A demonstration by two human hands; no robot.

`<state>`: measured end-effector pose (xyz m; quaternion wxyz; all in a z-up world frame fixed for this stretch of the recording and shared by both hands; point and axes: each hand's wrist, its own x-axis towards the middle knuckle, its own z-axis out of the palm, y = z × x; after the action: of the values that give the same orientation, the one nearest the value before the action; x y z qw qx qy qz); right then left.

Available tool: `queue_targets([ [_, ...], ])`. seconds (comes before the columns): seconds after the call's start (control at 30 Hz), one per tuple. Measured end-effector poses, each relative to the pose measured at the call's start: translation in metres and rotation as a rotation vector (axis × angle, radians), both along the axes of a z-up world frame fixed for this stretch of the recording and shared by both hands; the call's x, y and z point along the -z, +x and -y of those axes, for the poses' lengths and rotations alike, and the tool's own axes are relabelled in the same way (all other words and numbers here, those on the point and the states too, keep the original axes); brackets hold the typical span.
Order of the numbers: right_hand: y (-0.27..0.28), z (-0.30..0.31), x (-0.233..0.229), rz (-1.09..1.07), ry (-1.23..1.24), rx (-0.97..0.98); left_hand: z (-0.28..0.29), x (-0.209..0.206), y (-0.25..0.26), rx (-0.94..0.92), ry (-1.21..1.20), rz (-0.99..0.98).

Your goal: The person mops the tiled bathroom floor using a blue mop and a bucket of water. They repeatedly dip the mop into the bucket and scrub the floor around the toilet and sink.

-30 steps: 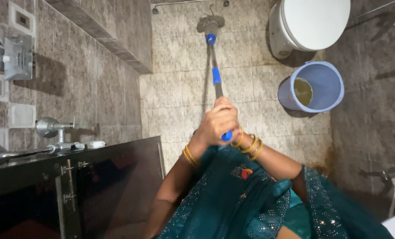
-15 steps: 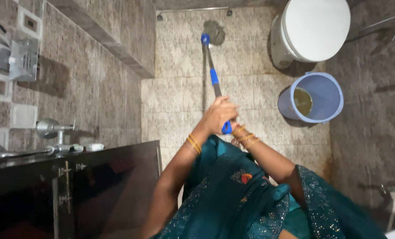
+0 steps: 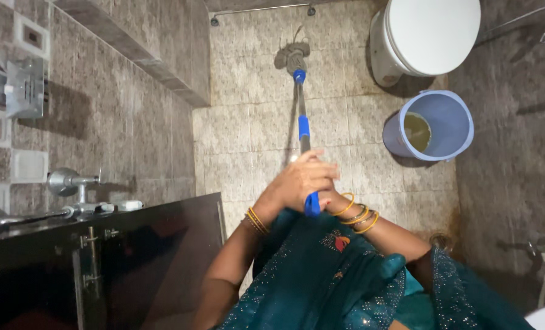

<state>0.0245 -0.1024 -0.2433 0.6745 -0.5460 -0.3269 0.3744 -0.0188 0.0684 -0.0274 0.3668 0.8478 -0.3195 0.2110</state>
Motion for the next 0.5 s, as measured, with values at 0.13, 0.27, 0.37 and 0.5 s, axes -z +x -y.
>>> queue_targets([
  [0.13,0.008,-0.008,-0.001,-0.007,0.033,-0.006,0.005,0.021,0.006,-0.01,-0.102,-0.014],
  [0.27,0.048,-0.037,0.021,0.093,0.005,0.038,-0.012,0.047,0.025,-0.127,-0.128,-0.005],
  [0.37,0.084,-0.06,0.042,0.171,-0.037,0.082,-0.022,0.067,0.04,-0.222,-0.153,0.009],
  [0.5,0.1,-0.065,0.066,0.21,-0.093,0.127,-0.019,0.074,0.042,-0.261,-0.166,0.004],
])
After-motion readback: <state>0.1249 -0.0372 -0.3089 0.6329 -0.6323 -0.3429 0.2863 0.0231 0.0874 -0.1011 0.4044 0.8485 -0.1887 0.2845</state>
